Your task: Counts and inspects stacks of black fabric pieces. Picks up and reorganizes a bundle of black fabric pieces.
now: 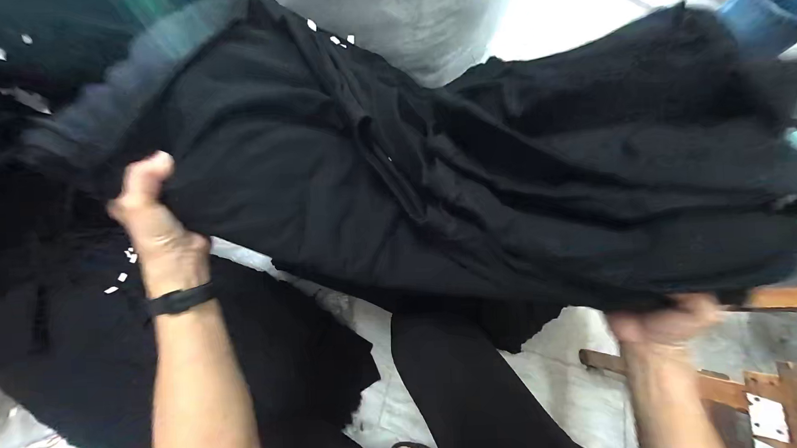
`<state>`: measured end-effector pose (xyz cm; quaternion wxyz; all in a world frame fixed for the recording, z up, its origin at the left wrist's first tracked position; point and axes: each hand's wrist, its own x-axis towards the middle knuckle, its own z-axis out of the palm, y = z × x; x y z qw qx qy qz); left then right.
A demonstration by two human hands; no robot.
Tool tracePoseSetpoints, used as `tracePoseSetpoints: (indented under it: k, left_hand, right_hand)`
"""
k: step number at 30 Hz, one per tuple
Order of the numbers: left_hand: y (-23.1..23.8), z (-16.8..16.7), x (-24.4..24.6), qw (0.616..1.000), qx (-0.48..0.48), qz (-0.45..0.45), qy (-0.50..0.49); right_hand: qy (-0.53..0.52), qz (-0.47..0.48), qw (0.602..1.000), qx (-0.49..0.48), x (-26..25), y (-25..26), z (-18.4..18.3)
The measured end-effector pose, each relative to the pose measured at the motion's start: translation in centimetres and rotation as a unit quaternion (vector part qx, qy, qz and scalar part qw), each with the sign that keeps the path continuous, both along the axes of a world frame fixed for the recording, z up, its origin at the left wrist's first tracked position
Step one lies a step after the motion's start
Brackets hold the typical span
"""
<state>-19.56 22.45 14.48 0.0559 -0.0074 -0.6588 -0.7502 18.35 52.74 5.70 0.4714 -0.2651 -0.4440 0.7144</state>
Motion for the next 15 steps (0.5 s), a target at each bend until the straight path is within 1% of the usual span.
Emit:
tracePoseSetpoints:
  k: [1, 2, 3, 5, 6, 7, 9, 11, 13, 15]
  left_hand:
    - [0.7, -3.1, -0.7, 0.996, -0.014, 0.049, -0.072]
    - [1.3, -6.6, -1.3, 0.987, -0.041, 0.072, -0.137]
    - [1.4, -10.3, -1.4, 0.976, -0.076, 0.067, -0.194]
    - [1.4, -17.0, 0.2, 0.953, -0.151, -0.001, -0.264]
    - [1.3, -19.8, 1.5, 0.944, -0.181, -0.044, -0.273]
    - [1.1, -21.8, 3.2, 0.937, -0.197, -0.088, -0.275]
    - [-0.2, -23.8, 7.8, 0.926, -0.25, -0.14, -0.247]
    - [-1.7, -24.6, 11.8, 0.923, -0.301, -0.14, -0.196]
    - [-4.4, -23.9, 14.9, 0.917, -0.349, -0.081, -0.175]
    - [-8.6, -23.1, 17.1, 0.897, -0.401, 0.025, -0.183]
  right_hand:
    - [-0.026, -0.023, 0.996, -0.081, 0.0, -0.9, -3.5]
    - [-0.075, -0.048, 0.982, -0.164, -0.3, -1.9, -6.9]
    - [-0.137, -0.061, 0.96, -0.236, -0.8, -2.8, -10.3]
    - [-0.243, -0.046, 0.914, -0.321, -1.6, -4.1, -15.6]
    - [-0.285, -0.029, 0.899, -0.333, -1.9, -4.7, -16.9]
    - [-0.324, -0.011, 0.889, -0.323, -1.9, -5.2, -17.2]
    - [-0.388, 0.032, 0.876, -0.285, -1.4, -5.8, -16.1]
    - [-0.477, 0.087, 0.844, -0.23, -0.5, -5.6, -14.6]
    - [-0.578, 0.149, 0.787, -0.157, 0.8, -4.8, -14.4]
    - [-0.63, 0.255, 0.726, -0.101, 2.0, -3.2, -14.2]
